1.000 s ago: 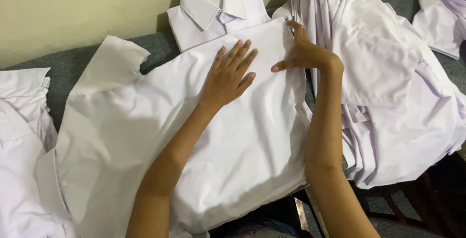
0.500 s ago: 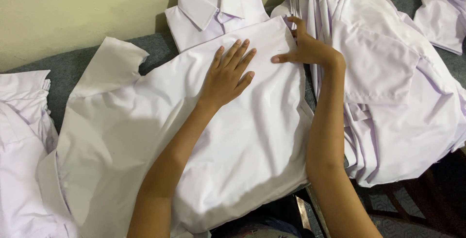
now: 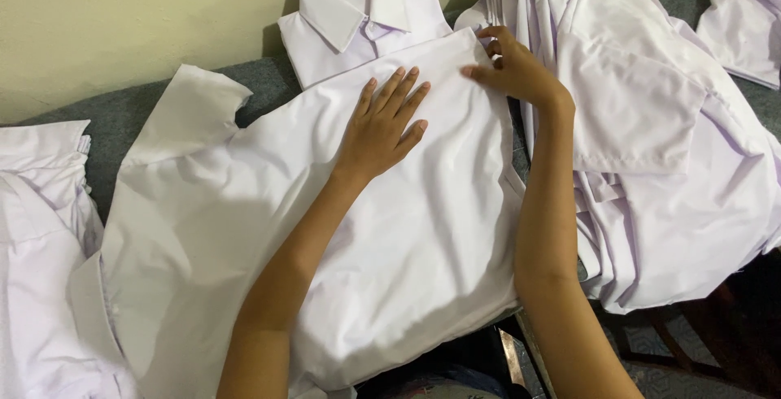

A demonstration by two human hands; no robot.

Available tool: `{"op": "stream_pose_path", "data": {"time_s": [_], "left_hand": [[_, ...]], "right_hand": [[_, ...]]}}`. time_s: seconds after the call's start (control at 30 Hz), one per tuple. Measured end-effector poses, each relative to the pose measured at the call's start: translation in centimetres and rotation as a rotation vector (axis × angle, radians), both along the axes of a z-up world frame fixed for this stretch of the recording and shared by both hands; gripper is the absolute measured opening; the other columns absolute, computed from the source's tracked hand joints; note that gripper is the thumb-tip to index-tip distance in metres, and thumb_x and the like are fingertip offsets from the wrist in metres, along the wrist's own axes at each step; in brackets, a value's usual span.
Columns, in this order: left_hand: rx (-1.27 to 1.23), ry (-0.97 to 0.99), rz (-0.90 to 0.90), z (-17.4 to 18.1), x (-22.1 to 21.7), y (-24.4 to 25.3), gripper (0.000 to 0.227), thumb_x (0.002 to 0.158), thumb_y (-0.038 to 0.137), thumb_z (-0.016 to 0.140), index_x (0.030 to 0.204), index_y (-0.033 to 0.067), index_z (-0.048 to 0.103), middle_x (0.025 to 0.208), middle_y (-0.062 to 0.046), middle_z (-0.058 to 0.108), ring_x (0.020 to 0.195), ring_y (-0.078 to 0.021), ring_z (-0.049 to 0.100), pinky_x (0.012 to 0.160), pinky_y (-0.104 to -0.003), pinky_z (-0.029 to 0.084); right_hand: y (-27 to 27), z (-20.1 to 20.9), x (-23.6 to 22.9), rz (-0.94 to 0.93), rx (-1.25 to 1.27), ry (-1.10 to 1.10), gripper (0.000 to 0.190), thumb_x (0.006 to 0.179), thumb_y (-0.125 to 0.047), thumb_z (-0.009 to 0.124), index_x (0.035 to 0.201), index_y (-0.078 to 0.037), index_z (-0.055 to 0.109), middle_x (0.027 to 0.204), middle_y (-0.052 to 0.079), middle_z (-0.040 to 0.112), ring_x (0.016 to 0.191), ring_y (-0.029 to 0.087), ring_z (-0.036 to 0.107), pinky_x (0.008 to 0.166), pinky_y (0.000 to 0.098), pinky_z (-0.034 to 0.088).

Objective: Folding a white school uniform shirt on a flat work surface.

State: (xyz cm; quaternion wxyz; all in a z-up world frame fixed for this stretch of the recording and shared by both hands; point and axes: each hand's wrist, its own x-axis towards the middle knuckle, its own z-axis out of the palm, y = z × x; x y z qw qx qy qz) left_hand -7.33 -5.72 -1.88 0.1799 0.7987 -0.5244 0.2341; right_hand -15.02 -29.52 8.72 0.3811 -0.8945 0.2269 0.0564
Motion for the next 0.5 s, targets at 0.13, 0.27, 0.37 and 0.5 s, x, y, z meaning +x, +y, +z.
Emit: {"op": "stream_pose_path", "data": {"time_s": [0.13, 0.27, 0.37, 0.5], "left_hand": [[0.014, 0.014, -0.001, -0.1, 0.1, 0.1, 0.050, 0.111, 0.038, 0.046, 0.156, 0.0167, 0.046, 0.164, -0.004, 0.039, 0.153, -0.0221, 0.034, 0.124, -0.049, 0.028], [0.004, 0.005, -0.008, -0.2, 0.1, 0.0, 0.050, 0.110, 0.038, 0.047, 0.155, 0.0167, 0.047, 0.163, -0.005, 0.041, 0.152, -0.0228, 0.036, 0.123, -0.049, 0.030], [-0.003, -0.007, -0.007, -0.3, 0.2, 0.0, 0.050, 0.110, 0.038, 0.049, 0.155, 0.0166, 0.048, 0.163, -0.005, 0.041, 0.152, -0.0227, 0.037, 0.123, -0.049, 0.031], [0.008, 0.002, -0.002, -0.4, 0.2, 0.0, 0.051, 0.110, 0.038, 0.047, 0.156, 0.0171, 0.046, 0.164, -0.004, 0.040, 0.152, -0.0221, 0.035, 0.124, -0.049, 0.028]], "right_hand": [[-3.8, -4.7, 1.1, -0.022, 0.162, -0.274, 0.023, 0.111, -0.024, 0.052, 0.131, -0.014, 0.049, 0.074, 0.001, 0.052, 0.063, 0.012, 0.043, 0.052, 0.0286, 0.037], [-4.5, -5.3, 1.0, -0.089, 0.254, -0.317, 0.036, 0.098, -0.011, 0.033, 0.128, -0.011, 0.052, 0.100, 0.006, 0.068, 0.079, 0.016, 0.063, 0.066, 0.0308, 0.052], [-3.1, -3.5, 0.8, -0.112, 0.221, -0.243, 0.030, 0.108, -0.035, 0.045, 0.129, -0.015, 0.051, 0.094, 0.006, 0.063, 0.073, 0.016, 0.059, 0.060, 0.0311, 0.050], [-2.6, -3.5, 1.0, -0.085, 0.147, -0.253, 0.027, 0.105, -0.031, 0.060, 0.126, -0.017, 0.050, 0.095, 0.002, 0.065, 0.075, 0.012, 0.054, 0.056, 0.0288, 0.042]]}}
